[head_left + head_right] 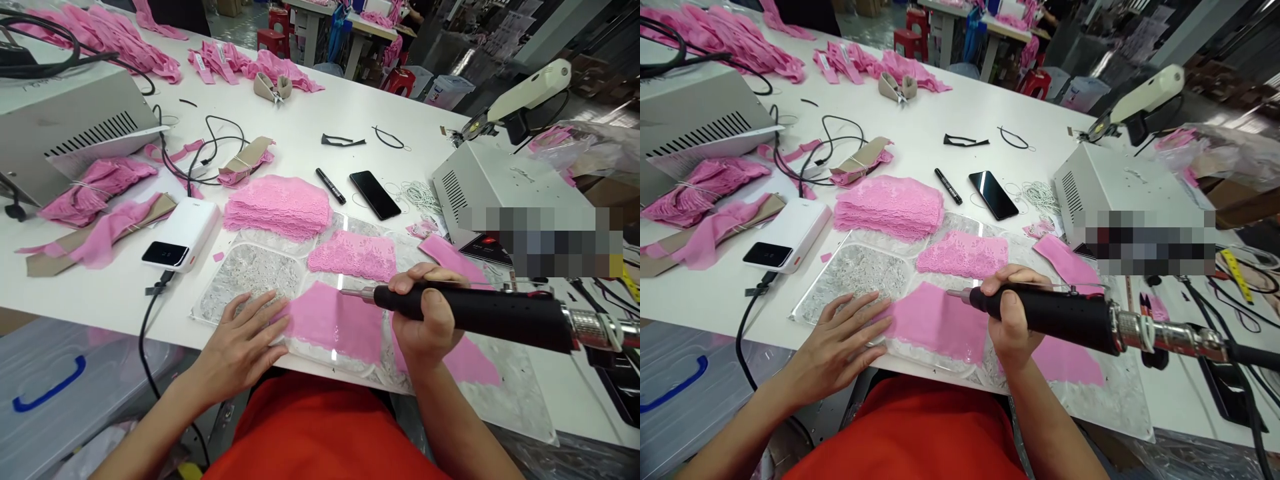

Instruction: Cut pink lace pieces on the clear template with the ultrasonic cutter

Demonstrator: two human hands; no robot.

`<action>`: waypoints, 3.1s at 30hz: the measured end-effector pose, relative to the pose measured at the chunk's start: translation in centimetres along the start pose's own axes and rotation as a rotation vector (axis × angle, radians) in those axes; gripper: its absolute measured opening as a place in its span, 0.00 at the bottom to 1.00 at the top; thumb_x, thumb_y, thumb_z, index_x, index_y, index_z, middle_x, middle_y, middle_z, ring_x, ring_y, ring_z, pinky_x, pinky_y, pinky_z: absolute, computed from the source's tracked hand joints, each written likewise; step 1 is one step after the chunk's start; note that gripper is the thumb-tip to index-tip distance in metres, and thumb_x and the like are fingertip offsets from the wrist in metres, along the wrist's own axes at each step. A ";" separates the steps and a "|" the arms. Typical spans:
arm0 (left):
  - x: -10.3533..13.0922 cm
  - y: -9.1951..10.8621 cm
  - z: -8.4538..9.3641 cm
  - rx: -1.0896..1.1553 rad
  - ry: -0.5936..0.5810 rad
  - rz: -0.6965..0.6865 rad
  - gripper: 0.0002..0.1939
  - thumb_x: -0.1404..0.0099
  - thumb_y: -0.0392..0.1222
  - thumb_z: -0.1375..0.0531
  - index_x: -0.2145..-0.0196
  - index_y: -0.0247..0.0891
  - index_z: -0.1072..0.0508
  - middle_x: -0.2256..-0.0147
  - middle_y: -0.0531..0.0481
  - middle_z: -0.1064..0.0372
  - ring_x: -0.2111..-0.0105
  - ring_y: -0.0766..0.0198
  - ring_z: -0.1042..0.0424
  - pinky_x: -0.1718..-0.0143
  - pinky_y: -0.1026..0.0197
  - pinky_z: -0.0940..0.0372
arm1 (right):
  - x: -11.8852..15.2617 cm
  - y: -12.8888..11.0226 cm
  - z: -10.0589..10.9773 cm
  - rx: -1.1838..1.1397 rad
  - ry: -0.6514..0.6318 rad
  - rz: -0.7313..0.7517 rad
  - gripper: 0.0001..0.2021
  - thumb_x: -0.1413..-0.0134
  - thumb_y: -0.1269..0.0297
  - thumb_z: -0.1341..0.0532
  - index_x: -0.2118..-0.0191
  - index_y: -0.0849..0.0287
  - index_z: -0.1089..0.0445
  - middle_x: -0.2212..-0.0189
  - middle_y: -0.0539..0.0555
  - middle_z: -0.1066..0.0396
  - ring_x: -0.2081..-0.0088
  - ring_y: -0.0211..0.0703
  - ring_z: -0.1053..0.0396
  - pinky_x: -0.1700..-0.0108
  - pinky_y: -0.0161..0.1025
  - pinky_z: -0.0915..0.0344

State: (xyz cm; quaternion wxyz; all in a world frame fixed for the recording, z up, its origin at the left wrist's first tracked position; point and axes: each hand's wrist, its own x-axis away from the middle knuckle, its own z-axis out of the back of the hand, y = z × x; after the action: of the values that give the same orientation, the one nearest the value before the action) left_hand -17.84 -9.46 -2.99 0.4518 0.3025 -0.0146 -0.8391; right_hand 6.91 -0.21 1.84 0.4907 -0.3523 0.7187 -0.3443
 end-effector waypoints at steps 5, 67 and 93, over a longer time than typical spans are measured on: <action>0.5 -0.1 0.0 0.013 -0.006 0.014 0.14 0.30 0.39 0.42 0.47 0.39 0.29 0.44 0.43 0.29 0.38 0.52 0.37 0.36 0.47 0.51 | 0.1 0.3 -0.2 -0.007 -0.003 0.001 0.04 0.52 0.67 0.39 0.67 0.56 0.33 0.69 0.47 0.33 0.75 0.34 0.34 0.69 0.40 0.32; 3.0 -0.2 0.8 -0.044 -0.019 0.064 0.19 0.29 0.47 0.43 0.44 0.38 0.32 0.40 0.36 0.36 0.37 0.49 0.40 0.42 0.47 0.39 | 3.9 -0.3 -6.2 -0.173 -0.277 -0.150 0.06 0.51 0.64 0.37 0.67 0.56 0.34 0.69 0.47 0.34 0.75 0.33 0.34 0.70 0.40 0.31; -0.6 2.5 -0.9 0.019 0.112 -0.040 0.17 0.32 0.32 0.41 0.46 0.40 0.31 0.46 0.40 0.29 0.41 0.50 0.34 0.42 0.46 0.38 | -2.1 -3.7 3.6 -0.017 0.057 0.072 0.06 0.56 0.62 0.42 0.69 0.56 0.35 0.71 0.48 0.37 0.79 0.32 0.38 0.75 0.37 0.37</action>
State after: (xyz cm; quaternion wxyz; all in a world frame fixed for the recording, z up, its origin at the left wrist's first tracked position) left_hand -15.24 -10.27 -2.67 0.4321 0.3535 0.0090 -0.8296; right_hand 11.49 -0.87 4.89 0.4791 -0.3207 0.7475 -0.3301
